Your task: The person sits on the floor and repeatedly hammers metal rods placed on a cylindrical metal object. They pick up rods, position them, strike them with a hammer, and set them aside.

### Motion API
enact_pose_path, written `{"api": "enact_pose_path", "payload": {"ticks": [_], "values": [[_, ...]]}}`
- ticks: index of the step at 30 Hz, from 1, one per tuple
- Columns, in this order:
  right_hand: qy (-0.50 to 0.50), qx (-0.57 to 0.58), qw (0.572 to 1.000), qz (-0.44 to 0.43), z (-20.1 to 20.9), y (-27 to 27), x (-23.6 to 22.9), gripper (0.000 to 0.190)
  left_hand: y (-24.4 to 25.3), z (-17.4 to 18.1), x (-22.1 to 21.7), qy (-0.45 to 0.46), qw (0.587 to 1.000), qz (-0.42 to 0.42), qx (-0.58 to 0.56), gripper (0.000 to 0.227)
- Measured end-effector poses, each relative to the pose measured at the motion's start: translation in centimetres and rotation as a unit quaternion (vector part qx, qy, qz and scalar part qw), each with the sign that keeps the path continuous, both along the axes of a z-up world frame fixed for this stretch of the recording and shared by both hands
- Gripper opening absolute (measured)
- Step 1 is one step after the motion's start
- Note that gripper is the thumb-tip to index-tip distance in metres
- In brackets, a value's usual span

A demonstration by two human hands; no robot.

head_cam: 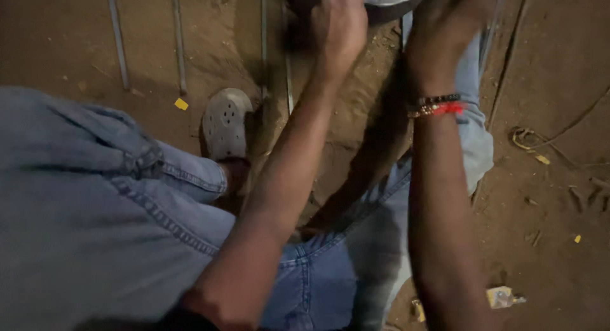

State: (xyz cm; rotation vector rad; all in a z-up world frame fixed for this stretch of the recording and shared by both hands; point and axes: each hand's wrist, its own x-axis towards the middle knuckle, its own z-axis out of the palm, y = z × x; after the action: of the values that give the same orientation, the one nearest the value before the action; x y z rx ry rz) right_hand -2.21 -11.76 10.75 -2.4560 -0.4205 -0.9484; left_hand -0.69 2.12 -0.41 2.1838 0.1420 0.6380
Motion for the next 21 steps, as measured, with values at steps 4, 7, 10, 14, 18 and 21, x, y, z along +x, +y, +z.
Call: {"api": "enact_pose_path", "payload": {"ticks": [4, 7, 10, 14, 18, 21], "values": [[0.268, -0.006, 0.961, 0.065, -1.1, -2.4, -0.3, 0.033, 0.5, -0.9, 1.0, 0.046, 0.997, 0.024, -0.053, 0.021], [0.085, 0.067, 0.980, 0.169, 1.3, -2.7, -5.0, 0.040, 2.3, -1.4, 1.7, -0.066, 0.997, 0.016, -0.026, 0.021], [0.227, 0.152, 0.961, 0.039, 2.7, 0.1, -12.7, 0.031, 4.2, -0.9, -0.1, 0.210, 0.968, -0.101, -0.093, 0.031], [0.381, 0.274, 0.876, -0.110, -0.9, 3.9, -21.3, 0.023, 5.0, 2.5, -0.5, 0.285, 0.841, -0.240, -0.393, 0.035], [0.622, 0.484, 0.589, -0.179, -6.2, 2.2, -21.7, 0.014, 4.6, 5.3, -1.1, 0.164, 0.810, -0.335, -0.453, 0.037], [0.691, 0.548, 0.447, -0.151, -8.6, 0.3, -20.0, 0.017, 4.6, 6.6, -0.6, 0.101, 0.781, -0.367, -0.494, 0.036]]}}
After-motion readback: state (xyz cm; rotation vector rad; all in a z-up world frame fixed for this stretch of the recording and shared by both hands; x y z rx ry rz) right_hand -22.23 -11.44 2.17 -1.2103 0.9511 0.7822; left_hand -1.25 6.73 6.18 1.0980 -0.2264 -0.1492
